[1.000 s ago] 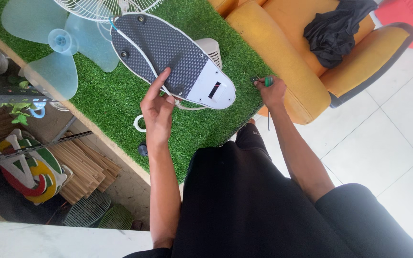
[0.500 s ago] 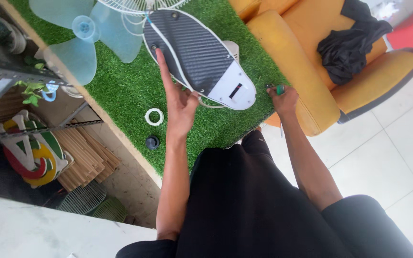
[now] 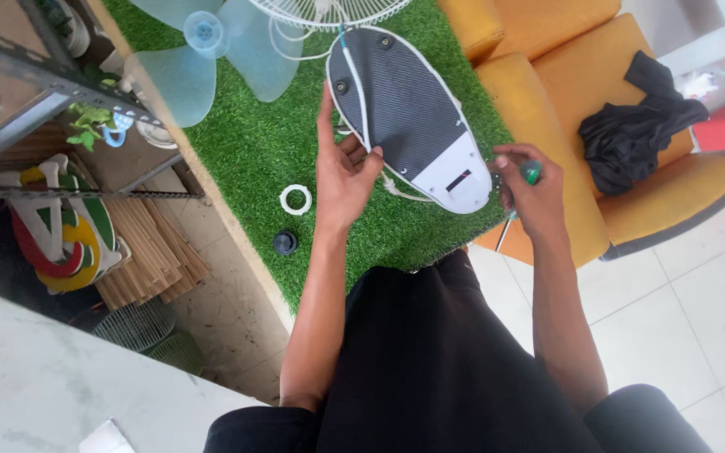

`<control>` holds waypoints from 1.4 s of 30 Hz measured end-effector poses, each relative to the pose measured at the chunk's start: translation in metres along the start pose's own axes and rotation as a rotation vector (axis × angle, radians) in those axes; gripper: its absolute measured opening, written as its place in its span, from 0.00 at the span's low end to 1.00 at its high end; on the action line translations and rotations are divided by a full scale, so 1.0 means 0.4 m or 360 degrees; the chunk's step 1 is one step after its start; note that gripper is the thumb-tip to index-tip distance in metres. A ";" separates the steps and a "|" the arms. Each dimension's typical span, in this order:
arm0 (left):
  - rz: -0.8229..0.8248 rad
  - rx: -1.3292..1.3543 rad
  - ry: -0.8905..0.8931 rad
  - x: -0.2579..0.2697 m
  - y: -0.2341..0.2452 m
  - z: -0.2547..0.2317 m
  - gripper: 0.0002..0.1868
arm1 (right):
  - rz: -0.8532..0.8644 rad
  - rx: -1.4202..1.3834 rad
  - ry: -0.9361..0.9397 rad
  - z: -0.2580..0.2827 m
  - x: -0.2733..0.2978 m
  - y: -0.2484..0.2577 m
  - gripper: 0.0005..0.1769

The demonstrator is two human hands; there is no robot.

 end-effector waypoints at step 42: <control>-0.0295 -0.0466 0.0403 -0.039 0.065 0.138 0.11 | 0.0505 0.0138 0.0080 0.056 0.019 -0.132 0.28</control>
Point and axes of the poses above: each hand's wrist, its own x-axis away from the middle knuckle, its own y-axis out of the back of the hand, z = x × y, the point moved 7 cm from there along -x, towards the middle knuckle, and after that the axes turned 13 degrees about -x, right-handed, at the moved point
